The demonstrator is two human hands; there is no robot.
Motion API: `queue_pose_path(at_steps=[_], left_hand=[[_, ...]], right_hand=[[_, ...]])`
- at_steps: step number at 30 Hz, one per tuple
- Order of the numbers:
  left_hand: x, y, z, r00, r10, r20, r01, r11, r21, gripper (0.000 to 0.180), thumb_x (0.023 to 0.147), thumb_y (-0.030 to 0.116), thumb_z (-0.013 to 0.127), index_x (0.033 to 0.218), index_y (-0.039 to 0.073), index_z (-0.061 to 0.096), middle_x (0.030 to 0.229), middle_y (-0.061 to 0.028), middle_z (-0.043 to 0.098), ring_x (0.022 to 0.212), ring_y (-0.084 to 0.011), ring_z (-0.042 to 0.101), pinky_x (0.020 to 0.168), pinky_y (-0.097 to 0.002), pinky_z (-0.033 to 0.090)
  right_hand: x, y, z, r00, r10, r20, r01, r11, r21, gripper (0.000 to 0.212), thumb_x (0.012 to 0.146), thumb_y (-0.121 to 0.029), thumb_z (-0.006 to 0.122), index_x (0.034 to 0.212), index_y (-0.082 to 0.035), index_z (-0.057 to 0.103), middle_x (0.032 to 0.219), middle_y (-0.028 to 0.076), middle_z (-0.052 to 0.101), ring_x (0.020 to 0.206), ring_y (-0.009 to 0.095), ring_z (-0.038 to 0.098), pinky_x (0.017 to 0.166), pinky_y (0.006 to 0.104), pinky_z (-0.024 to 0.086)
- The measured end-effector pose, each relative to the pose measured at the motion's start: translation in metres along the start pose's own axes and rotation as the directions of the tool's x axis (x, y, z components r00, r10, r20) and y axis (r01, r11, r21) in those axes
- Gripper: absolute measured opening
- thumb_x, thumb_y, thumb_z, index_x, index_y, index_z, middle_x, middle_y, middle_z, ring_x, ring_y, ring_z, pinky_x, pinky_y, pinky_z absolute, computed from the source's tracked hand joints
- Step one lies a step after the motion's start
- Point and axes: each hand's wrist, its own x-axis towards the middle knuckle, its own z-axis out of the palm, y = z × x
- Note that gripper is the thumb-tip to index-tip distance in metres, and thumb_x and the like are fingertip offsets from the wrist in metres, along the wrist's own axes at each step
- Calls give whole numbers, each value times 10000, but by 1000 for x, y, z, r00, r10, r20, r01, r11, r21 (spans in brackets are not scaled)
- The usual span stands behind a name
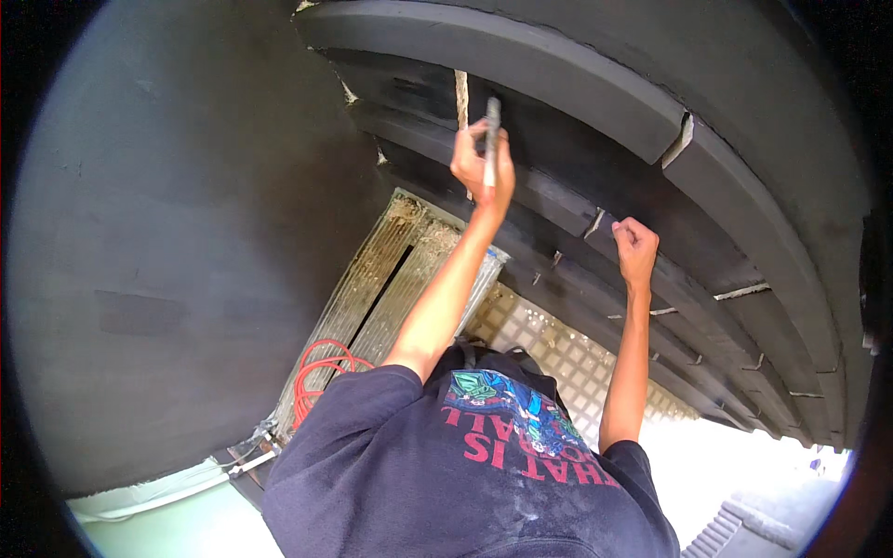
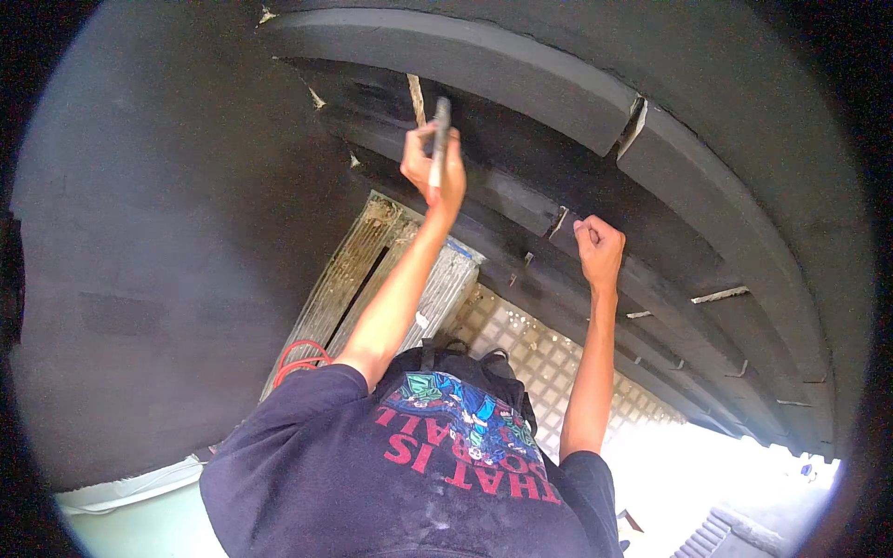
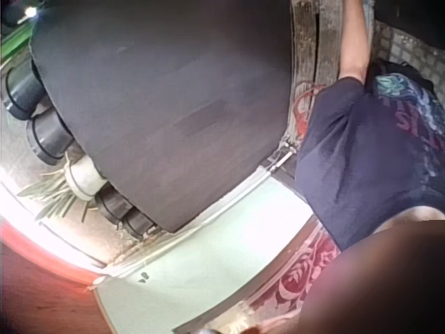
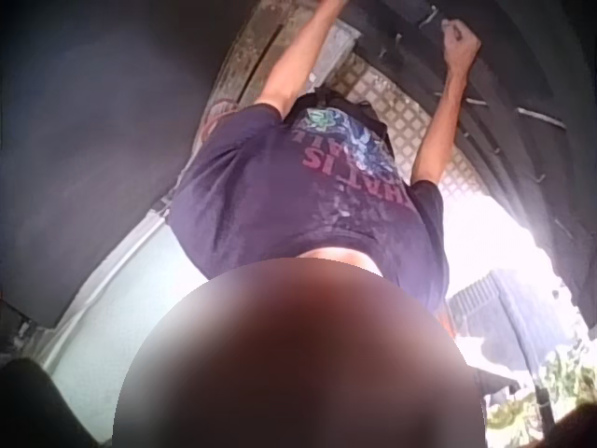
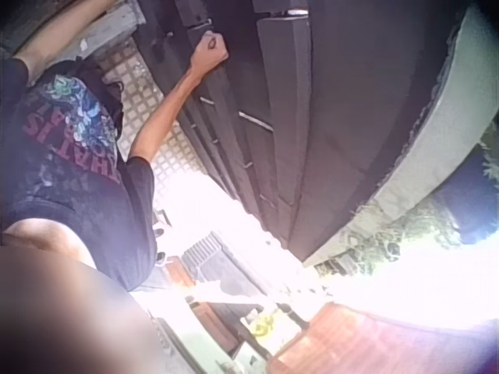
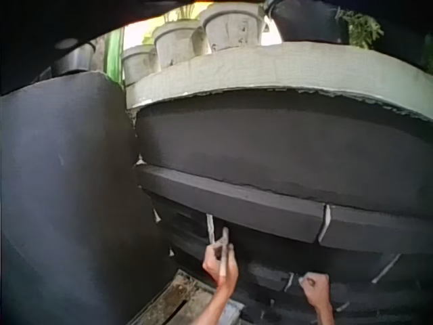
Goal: Apply black paint to the slats of a fence using a brush.
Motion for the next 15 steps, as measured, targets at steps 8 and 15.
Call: queue_pose_path(at_steps=[8,15], left_hand=[[-44,32,-18,958,-12,287,82,969,-232,178,834,-26,755,977,-11,650,937,-155,702,851,-297,695,762,-391,546],[-9,-6,-9,954,-295,-51,296,955,12,199,858,28,753,1008,-29,636,916,-165,693,830,-329,664,796,-427,515]], right_hand=[[-4,6,-3,1000,1,-25,-1,1000,-2,283,909,-100,692,701,10,534,589,-2,286,574,73,278,508,328,239],[0,-2,4,1000,13,-23,-13,1000,-7,287,907,-123,695,703,9,541,582,0,273,570,73,274,509,329,233]])
